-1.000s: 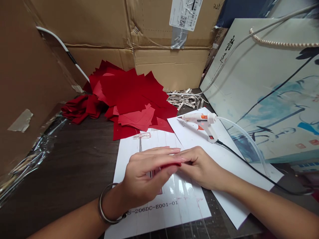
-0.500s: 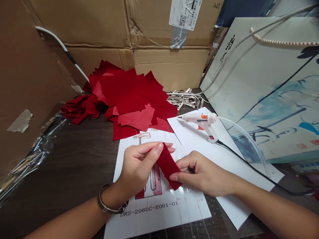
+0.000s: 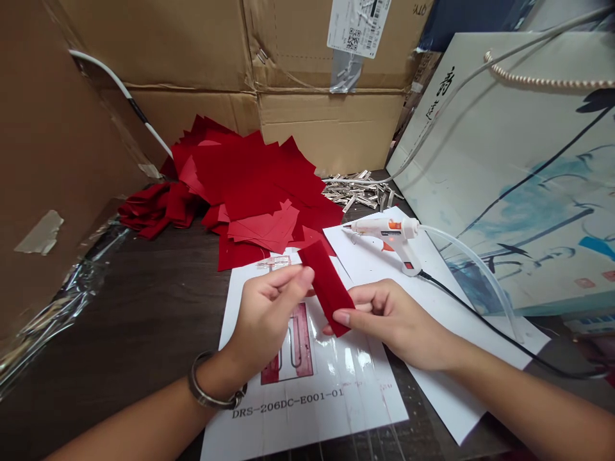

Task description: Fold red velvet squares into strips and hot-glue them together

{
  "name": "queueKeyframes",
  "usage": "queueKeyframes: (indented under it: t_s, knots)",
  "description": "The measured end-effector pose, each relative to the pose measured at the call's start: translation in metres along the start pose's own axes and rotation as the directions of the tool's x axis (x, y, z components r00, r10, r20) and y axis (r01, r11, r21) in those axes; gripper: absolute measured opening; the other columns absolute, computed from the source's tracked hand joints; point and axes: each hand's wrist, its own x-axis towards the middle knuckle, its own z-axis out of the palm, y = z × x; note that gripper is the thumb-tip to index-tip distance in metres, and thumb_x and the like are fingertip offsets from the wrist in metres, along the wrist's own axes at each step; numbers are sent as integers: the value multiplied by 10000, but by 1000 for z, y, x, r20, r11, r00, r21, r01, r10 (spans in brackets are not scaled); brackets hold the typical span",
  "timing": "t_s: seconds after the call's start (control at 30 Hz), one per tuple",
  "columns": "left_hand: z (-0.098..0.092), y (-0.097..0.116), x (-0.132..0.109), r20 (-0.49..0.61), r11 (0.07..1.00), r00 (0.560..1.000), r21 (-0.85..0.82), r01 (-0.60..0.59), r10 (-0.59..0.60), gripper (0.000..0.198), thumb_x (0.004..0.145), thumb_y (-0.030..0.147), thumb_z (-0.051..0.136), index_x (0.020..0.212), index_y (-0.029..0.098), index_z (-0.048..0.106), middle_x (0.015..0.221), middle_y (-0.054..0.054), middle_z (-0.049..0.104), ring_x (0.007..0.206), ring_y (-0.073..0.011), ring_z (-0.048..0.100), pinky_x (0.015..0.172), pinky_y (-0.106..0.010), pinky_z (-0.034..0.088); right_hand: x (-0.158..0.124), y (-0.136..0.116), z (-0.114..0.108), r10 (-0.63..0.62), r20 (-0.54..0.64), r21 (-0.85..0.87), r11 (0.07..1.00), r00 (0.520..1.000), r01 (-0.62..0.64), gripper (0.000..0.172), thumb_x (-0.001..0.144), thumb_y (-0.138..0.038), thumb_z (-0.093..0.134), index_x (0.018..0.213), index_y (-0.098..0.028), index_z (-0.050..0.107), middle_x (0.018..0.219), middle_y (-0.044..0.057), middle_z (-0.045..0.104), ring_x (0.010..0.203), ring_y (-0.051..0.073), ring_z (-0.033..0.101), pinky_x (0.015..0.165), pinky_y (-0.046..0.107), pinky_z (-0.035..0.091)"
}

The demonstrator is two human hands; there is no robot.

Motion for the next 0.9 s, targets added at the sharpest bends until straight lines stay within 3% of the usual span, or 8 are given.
queueKeyframes:
  t_s: [0.07, 0.13, 0.3, 0.47, 0.63, 0.77, 0.9]
  knots:
    - [0, 1, 0, 36, 997, 999, 77, 17, -20, 352, 873, 427, 618, 628, 174, 626, 520, 26, 519, 476, -101, 455, 461, -220, 385, 1, 2, 0, 7, -22, 9, 1000, 1000, -7, 284, 840, -408, 672, 837, -130, 724, 831, 69, 705, 754, 142, 628, 702, 277, 500]
    - [0, 1, 1, 4, 993, 999, 116, 35, -36, 336, 854, 387, 645, 598, 172, 602, 482, 39, 476, 450, -89, 404, 427, -212, 322, 1, 3, 1, 34, -20, 26, 999, 999, -34, 271, 823, -399, 694, 851, -130, 713, 795, 52, 693, 701, 128, 611, 657, 264, 493]
    - [1, 2, 5, -72, 996, 996, 61, 62, -57, 255, 850, 353, 655, 678, 164, 663, 620, 4, 641, 569, -115, 545, 537, -207, 443, 1, 1, 3, 16, -6, 109, 994, 1000, -15, 252, 778, -304, 755, 971, -149, 707, 782, 22, 696, 667, 96, 605, 613, 212, 462]
    - [1, 3, 5, -80, 998, 995, 18, 66, -65, 241, 854, 353, 650, 704, 165, 673, 642, -2, 654, 597, -130, 582, 553, -214, 461, 3, 0, 1, 35, -79, 36, 999, 996, -32, 294, 781, -367, 741, 973, -143, 733, 800, 47, 704, 642, 97, 583, 584, 218, 436]
    - [1, 2, 4, -103, 999, 994, 18, 41, -39, 250, 866, 362, 635, 709, 170, 664, 664, 0, 652, 611, -124, 570, 570, -211, 461, 2, 2, 1, 70, -30, 7, 998, 997, -70, 250, 794, -350, 730, 937, -146, 718, 738, 31, 686, 601, 86, 552, 559, 209, 399]
    - [0, 1, 3, -69, 996, 996, 65, 55, -50, 279, 855, 352, 646, 651, 163, 633, 643, -1, 640, 598, -116, 565, 552, -202, 455, 2, 3, 3, 24, 5, 27, 999, 1000, -24, 192, 834, -321, 690, 891, -138, 685, 772, 27, 669, 643, 81, 546, 591, 204, 396]
    - [0, -1, 2, -8, 996, 998, -62, 68, -69, 198, 859, 357, 648, 845, 164, 692, 744, -26, 695, 682, -159, 644, 627, -247, 527, 1, 3, 3, 34, 26, -36, 999, 999, -33, 175, 849, -304, 664, 844, -129, 667, 691, -4, 589, 555, 57, 417, 504, 202, 299]
